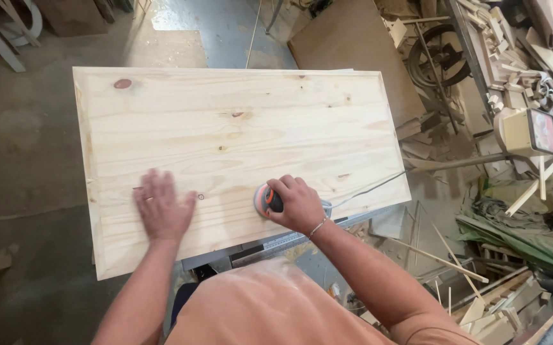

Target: Sanding the surface of a wooden board using an orbital sander

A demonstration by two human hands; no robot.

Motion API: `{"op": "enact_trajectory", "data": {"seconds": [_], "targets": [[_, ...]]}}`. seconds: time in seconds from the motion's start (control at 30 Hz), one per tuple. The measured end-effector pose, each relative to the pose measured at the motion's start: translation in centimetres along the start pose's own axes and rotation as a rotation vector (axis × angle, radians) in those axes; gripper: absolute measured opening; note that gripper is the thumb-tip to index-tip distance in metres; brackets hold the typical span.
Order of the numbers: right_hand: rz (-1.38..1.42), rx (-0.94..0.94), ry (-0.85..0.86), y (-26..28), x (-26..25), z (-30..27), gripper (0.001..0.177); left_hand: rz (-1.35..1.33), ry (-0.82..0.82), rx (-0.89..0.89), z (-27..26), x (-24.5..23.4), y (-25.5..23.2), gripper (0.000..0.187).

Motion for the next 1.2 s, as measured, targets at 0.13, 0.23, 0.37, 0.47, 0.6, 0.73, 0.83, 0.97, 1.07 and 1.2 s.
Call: {"op": "enact_trajectory", "data": {"seconds": [0.13,0.23,0.37,0.47,0.6,0.73,0.83,0.97,1.07,1.2], "targets": [[0.029,-0.011,-0.083,0.1,-0.6,-0.9,0.06,0.047,-0.109,-0.456,-1.0,-5.7,10.5,0.087],[0.082,0.001,-0.129,-0.8,-0.8,-0.9,0.06,-0.098,0.185,-0.755,-3.1,-3.0,16.7,0.077],[0.067,0.11,-0.136,-3.8,-0.4,-0.1,0.068,-0.155,0.363,-0.893,-4.2,-1.8,17.5,0.065],[-0.007,0.205,-0.14,-5.7,0.1,0.5,0.068,-0.044,0.336,-0.868,-7.7,3.2,20.8,0.076],[-0.018,0.199,-0.17,-6.7,-0.5,2.7,0.07,-0.058,0.311,-0.874,-8.8,1.3,17.7,0.073],[-0.036,0.185,-0.178,-7.4,-0.5,5.5,0.069,-0.12,0.363,-0.905,-9.0,-0.3,15.3,0.073],[-0.042,0.178,-0.179,-7.1,-0.7,8.0,0.067,-0.162,0.381,-0.923,-9.0,-0.7,14.4,0.072],[-0.042,0.144,-0.195,-6.1,-1.4,11.0,0.068,-0.197,0.345,-0.914,-8.7,-1.3,13.6,0.069],[-0.052,0.147,-0.203,-6.3,-1.6,13.2,0.066,-0.204,0.303,-0.897,-8.2,-2.5,12.7,0.067],[-0.051,0.16,-0.194,-7.7,-1.5,15.6,0.066,0.011,0.051,-0.611,-7.1,-2.6,11.7,0.098]]}}
Point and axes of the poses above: each hand's wrist, its own z-axis towards the middle knuckle, its own x-axis out of the palm, y = z × x, the point moved 10 cm from there along z, towards the middle knuckle, and after that the axes turned 3 degrees about -x, right-handed, at the moved point
